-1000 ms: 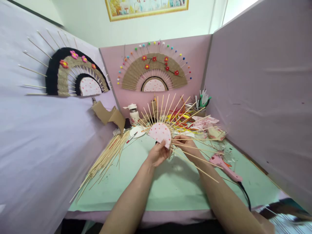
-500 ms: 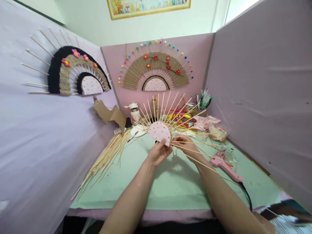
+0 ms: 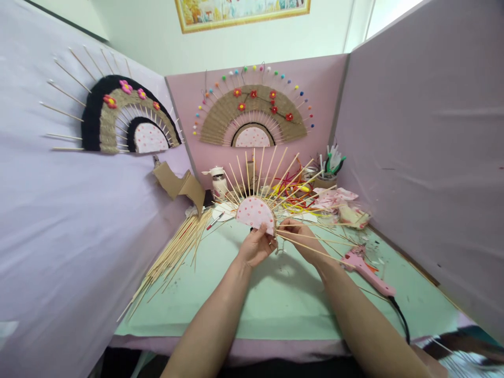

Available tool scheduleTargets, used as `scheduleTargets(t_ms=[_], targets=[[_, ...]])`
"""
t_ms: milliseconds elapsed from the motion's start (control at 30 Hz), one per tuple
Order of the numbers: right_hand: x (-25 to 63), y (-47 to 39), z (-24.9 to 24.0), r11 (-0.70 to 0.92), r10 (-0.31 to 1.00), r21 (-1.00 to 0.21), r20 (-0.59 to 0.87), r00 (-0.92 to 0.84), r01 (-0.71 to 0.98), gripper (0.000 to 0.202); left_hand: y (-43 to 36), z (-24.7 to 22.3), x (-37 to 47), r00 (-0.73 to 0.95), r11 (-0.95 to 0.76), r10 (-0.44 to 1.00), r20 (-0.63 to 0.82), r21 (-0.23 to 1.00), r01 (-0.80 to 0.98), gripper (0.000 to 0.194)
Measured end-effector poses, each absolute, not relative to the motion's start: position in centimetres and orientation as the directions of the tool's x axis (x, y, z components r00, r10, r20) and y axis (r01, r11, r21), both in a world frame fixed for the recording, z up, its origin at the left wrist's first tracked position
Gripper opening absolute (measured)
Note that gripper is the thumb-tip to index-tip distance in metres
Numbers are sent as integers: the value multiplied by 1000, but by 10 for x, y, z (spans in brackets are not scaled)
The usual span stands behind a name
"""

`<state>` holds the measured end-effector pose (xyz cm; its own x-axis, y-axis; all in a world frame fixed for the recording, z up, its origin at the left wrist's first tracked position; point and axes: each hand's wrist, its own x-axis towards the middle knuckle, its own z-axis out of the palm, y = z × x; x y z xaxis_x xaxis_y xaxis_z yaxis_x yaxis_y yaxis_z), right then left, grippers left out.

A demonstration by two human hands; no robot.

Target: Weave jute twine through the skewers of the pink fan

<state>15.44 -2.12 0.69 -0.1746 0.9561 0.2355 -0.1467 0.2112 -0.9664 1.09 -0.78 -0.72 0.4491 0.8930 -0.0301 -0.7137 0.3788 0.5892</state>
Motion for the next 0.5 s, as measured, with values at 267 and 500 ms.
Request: scheduleTargets(t_ms=[267,500], targets=[[149,-28,6,268,924,-960,280,-261,-81,22,-3,-6,11,349,244,934,70,587,-772,24],[141,-28,4,301,913,-951,307,-270,-63,24,-5,-5,12,375,209,919,122,656,-726,32]])
